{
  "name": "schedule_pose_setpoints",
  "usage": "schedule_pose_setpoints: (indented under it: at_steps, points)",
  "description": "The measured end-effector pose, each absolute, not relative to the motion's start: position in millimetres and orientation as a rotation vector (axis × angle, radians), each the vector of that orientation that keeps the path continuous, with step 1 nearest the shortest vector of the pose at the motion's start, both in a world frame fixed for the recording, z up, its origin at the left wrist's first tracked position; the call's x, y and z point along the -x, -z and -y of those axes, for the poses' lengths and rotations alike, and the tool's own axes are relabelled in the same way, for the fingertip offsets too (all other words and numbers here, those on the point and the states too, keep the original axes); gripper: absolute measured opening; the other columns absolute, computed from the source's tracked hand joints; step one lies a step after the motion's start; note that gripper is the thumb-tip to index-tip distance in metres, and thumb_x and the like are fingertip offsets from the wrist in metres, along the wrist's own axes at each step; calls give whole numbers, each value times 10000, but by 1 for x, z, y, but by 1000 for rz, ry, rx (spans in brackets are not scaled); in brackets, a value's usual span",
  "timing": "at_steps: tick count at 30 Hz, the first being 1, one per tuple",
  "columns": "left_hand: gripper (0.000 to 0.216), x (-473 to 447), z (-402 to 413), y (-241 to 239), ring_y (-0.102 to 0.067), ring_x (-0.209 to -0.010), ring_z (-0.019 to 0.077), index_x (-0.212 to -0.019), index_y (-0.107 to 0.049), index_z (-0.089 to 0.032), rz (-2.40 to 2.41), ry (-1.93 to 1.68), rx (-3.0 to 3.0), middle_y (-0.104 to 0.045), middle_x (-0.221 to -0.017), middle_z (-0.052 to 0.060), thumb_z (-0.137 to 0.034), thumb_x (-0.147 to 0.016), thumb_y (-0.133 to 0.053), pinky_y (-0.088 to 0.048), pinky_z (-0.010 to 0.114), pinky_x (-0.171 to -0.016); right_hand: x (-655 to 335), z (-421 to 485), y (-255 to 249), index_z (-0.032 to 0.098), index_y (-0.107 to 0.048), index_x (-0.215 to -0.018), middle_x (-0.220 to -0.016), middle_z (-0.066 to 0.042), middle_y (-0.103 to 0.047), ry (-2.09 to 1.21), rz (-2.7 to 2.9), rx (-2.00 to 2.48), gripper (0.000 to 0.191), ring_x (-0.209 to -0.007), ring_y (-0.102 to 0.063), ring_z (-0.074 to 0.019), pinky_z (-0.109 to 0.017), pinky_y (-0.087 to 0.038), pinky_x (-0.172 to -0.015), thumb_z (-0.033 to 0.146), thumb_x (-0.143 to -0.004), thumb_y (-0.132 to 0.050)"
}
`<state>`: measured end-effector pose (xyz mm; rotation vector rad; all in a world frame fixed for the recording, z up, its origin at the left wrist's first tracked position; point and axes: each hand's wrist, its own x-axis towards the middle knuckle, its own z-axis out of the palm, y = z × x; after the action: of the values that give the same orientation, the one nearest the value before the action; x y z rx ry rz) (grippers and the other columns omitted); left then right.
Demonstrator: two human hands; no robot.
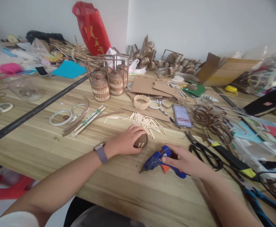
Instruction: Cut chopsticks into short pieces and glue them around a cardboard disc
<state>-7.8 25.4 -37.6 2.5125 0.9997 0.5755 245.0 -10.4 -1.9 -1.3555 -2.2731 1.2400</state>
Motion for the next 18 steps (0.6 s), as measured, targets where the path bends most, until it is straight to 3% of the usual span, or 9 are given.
schedule_pose_setpoints:
  at_steps: [3, 9, 14, 18]
  points:
    - [625, 8, -25, 38, -402, -1278, 304, -1287, -470, -184, -995, -573, -2516, -490, -1349, 129, -205, -693, -664, -373, 482, -1074, -242, 9, 2, 204, -519, -703, -650, 5, -528, -956, 2385, 1391, 395, -600, -488, -140, -242, -394, -545, 564, -862, -490]
    - [623, 8, -24, 37, -394, -1283, 307, -1290, -476, -162, -1002, -564, -2504, -485, -1358, 140, -210, -700, -670, -360, 481, -1085, -239, 5, 0, 197, -578, -729, -662, -16, -591, -788, 2450, 1482, 371, -610, -522, -163, -262, -401, -553, 509, -886, -451]
    - [617, 7, -24, 36, -394, -1284, 312, -1295, -470, -192, -997, -573, -2489, -485, -1356, 127, -227, -708, -660, -367, 495, -1076, -241, -5, 2, 194, -650, -876, -848, -73, -701, -707, 2346, 1544, 354, -781, -621, -209, -315, -461, -726, 399, -938, -368]
    - [610, 7, -25, 36, -394, -1279, 314, -1291, -475, -189, -999, -580, -2489, -488, -1352, 127, -229, -709, -656, -371, 496, -1072, -233, -19, 1, 192, -652, -836, -764, -47, -702, -571, 2343, 1672, 318, -698, -620, -195, -284, -439, -654, 369, -924, -403]
